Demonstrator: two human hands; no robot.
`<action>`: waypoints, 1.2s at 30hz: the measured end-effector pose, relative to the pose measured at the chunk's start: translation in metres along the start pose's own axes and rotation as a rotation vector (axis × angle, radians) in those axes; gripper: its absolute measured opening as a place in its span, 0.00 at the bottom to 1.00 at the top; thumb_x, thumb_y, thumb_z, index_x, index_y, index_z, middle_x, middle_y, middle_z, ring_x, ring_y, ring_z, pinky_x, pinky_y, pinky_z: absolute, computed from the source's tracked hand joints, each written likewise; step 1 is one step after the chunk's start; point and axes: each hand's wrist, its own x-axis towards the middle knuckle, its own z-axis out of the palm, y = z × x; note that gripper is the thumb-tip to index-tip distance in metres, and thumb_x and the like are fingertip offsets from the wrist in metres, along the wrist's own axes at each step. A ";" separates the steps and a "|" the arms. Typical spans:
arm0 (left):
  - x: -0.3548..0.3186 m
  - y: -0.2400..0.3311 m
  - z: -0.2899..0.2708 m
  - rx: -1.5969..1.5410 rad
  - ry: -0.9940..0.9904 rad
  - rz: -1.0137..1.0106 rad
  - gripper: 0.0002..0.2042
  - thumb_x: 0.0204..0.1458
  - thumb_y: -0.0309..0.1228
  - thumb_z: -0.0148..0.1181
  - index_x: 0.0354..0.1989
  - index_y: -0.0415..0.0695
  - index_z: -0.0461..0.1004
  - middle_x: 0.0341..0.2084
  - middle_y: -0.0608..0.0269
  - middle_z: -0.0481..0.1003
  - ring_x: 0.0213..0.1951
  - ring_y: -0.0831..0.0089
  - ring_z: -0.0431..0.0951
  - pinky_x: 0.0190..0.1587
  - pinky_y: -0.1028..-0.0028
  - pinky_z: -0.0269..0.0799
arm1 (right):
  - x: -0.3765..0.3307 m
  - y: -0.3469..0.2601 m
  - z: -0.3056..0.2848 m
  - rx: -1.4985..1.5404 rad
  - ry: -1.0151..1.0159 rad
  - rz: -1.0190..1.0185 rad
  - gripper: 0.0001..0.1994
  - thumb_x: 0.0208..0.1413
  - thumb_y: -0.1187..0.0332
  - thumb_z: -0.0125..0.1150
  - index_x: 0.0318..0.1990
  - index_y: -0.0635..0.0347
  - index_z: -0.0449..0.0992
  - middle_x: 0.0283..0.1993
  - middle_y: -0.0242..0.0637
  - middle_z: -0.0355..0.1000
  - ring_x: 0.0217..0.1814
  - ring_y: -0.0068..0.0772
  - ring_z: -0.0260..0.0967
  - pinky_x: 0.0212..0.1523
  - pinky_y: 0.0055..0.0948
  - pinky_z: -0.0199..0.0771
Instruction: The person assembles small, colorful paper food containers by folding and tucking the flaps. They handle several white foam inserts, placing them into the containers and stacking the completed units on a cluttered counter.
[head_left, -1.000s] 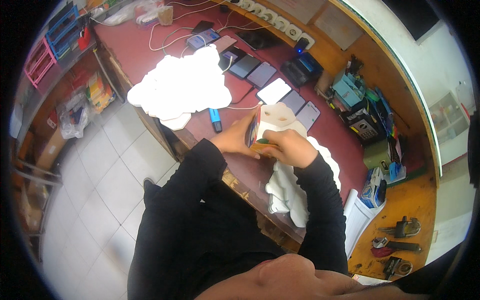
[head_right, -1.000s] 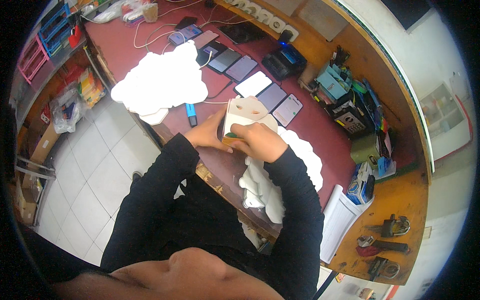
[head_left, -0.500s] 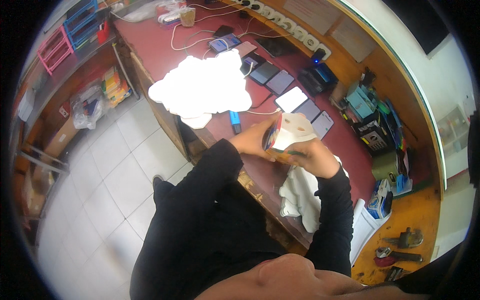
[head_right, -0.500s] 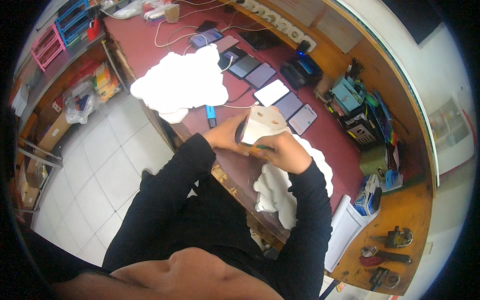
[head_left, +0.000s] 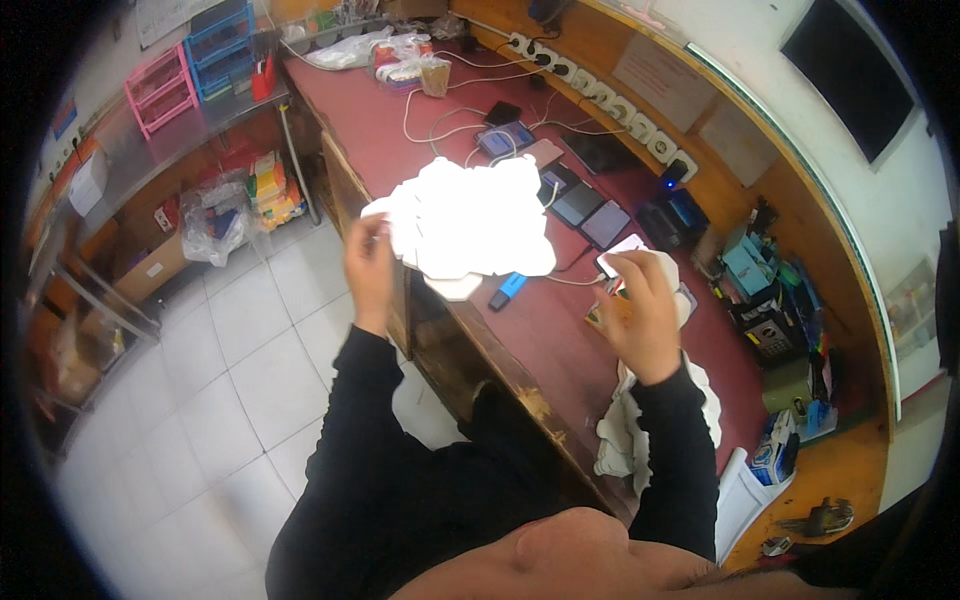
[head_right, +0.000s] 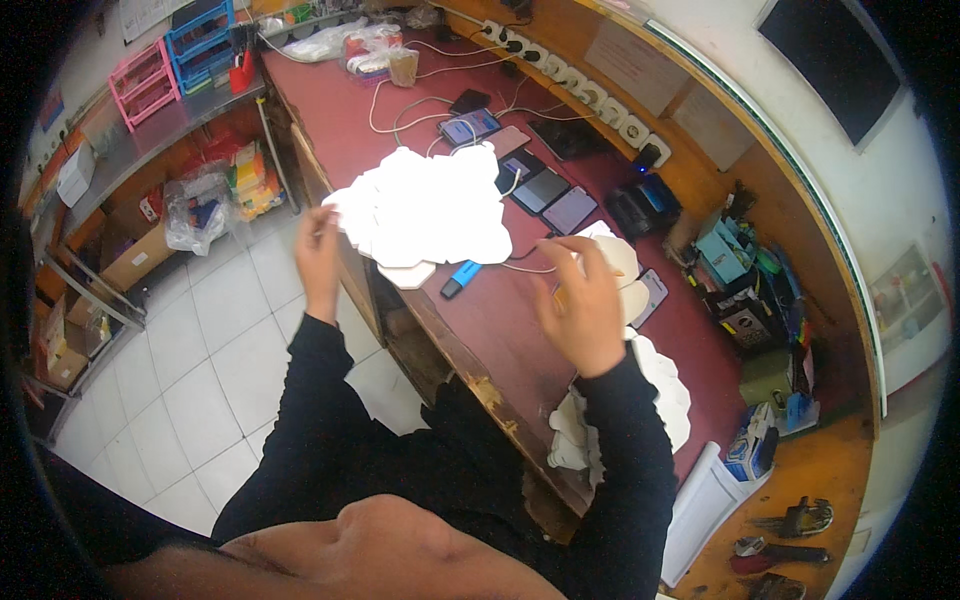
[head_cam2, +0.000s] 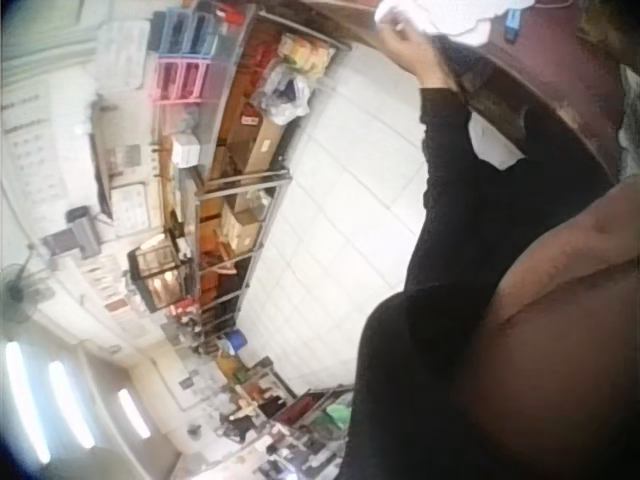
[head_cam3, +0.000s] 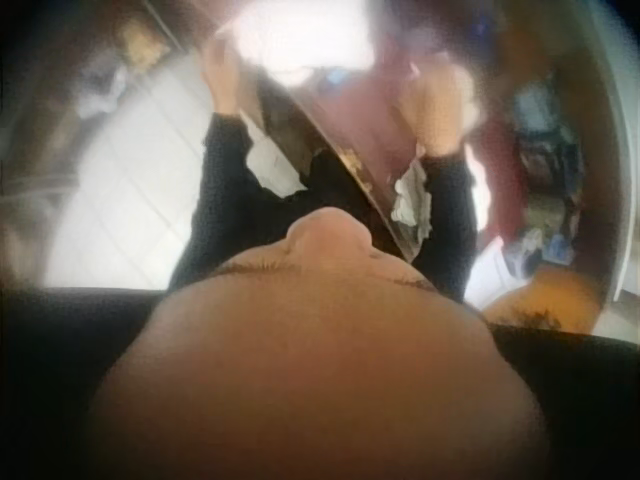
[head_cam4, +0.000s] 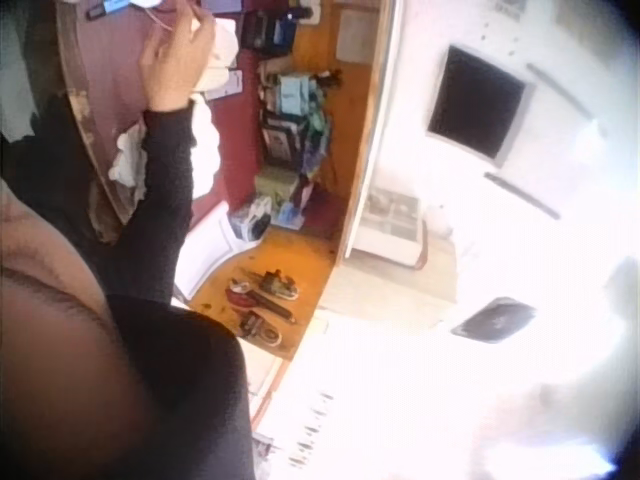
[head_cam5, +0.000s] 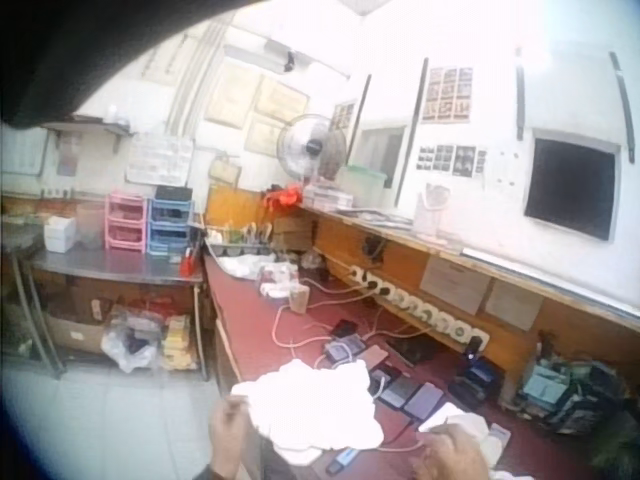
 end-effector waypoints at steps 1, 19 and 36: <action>0.015 -0.017 -0.011 0.197 0.033 -0.117 0.11 0.59 0.29 0.62 0.45 0.35 0.74 0.42 0.55 0.78 0.46 0.67 0.78 0.49 0.71 0.73 | 0.009 -0.004 0.020 0.147 -0.043 0.028 0.19 0.52 0.73 0.63 0.53 0.62 0.73 0.50 0.49 0.70 0.52 0.52 0.71 0.53 0.40 0.72; 0.076 -0.092 -0.034 -0.001 -0.241 -0.700 0.16 0.59 0.34 0.62 0.50 0.41 0.66 0.43 0.56 0.75 0.43 0.64 0.79 0.41 0.60 0.80 | 0.127 0.040 0.132 0.519 0.160 0.466 0.28 0.48 0.76 0.71 0.59 0.70 0.71 0.53 0.51 0.78 0.51 0.39 0.78 0.56 0.35 0.74; -0.016 0.098 -0.095 -0.655 0.027 -0.372 0.21 0.67 0.26 0.51 0.67 0.35 0.60 0.62 0.50 0.67 0.62 0.58 0.70 0.64 0.55 0.69 | -0.346 -0.012 -0.202 0.782 1.197 0.862 0.24 0.62 0.77 0.55 0.65 0.70 0.63 0.62 0.45 0.70 0.61 0.38 0.71 0.61 0.35 0.72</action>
